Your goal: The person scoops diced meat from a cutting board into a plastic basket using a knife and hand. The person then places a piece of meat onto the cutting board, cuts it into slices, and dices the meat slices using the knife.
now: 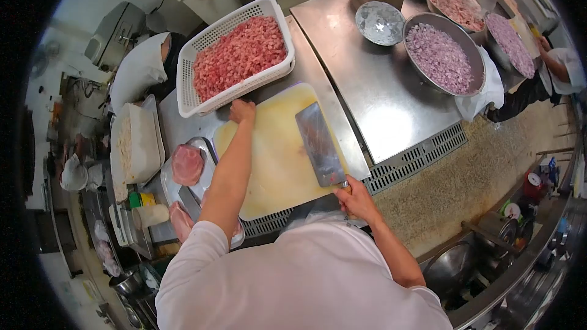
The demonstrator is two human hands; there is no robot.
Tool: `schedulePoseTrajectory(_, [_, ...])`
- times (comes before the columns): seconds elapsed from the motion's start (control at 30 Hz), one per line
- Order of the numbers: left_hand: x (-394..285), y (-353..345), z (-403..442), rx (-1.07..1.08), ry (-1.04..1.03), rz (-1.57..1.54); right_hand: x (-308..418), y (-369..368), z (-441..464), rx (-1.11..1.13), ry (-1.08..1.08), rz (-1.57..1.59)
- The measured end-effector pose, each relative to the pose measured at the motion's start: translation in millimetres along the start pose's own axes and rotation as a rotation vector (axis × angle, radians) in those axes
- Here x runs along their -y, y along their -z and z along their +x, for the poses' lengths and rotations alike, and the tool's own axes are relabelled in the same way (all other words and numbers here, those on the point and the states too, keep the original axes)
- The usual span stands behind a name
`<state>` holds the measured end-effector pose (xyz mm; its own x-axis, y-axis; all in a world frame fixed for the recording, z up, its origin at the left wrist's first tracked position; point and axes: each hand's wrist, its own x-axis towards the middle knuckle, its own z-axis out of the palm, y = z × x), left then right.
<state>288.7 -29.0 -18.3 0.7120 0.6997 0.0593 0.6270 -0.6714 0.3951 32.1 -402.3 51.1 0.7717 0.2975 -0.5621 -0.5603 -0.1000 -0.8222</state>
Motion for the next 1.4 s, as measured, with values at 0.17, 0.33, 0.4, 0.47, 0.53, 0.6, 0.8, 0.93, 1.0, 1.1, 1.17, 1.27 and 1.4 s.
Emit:
schedulePoseTrajectory(0.17, [13.3,-16.1,13.7,-0.092,0.005,-0.029,11.1,-1.1,-5.5,-0.001,-0.001,-0.026])
schedulePoseTrajectory(0.33, [40.6,1.7,12.7,-0.204,-0.113,-0.337,5.4,-3.2,-4.9,-0.024,0.042,-0.025])
schedulePoseTrajectory(0.4, [57.3,13.8,3.1,-0.251,-0.097,-0.539,-2.3,-1.6,-1.9,-0.021,0.048,-0.019])
schedulePoseTrajectory(0.47, [69.9,35.9,-8.9,-0.314,-0.018,-0.773,-3.1,-3.8,1.0,-0.02,0.048,-0.01])
schedulePoseTrajectory(0.53, [59.5,75.2,-13.8,-0.409,-0.077,-0.822,0.7,-4.5,-0.9,-0.032,0.03,0.0])
schedulePoseTrajectory(0.6, [37.3,126.5,-21.2,-0.463,-0.151,-0.909,13.0,-8.8,-6.1,-0.066,0.085,-0.093])
schedulePoseTrajectory(0.8, [10.2,109.2,76.5,-0.338,-0.487,-0.111,33.5,-25.0,-8.3,-0.058,0.18,-0.366])
schedulePoseTrajectory(0.93, [31.4,92.7,16.3,-0.304,-0.667,-0.092,35.8,-26.7,-3.3,-0.045,0.187,-0.486])
schedulePoseTrajectory(1.0, [24.2,98.9,3.7,-0.28,-0.603,-0.118,37.4,-34.4,-1.3,-0.056,0.19,-0.491])
schedulePoseTrajectory(1.1, [31.3,92.7,-26.3,-0.369,-0.576,-0.181,37.4,-40.1,-4.2,-0.045,0.206,-0.463])
schedulePoseTrajectory(1.17, [34.8,95.6,-39.4,-0.405,-0.603,-0.244,38.2,-41.5,-3.6,-0.039,0.188,-0.474])
schedulePoseTrajectory(1.27, [41.9,97.5,-49.6,-0.477,-0.589,-0.201,35.0,-43.2,-6.8,-0.043,0.217,-0.527])
schedulePoseTrajectory(1.4, [52.6,105.3,-54.0,-0.423,-0.61,-0.214,41.5,-53.2,-10.4,-0.064,0.244,-0.608])
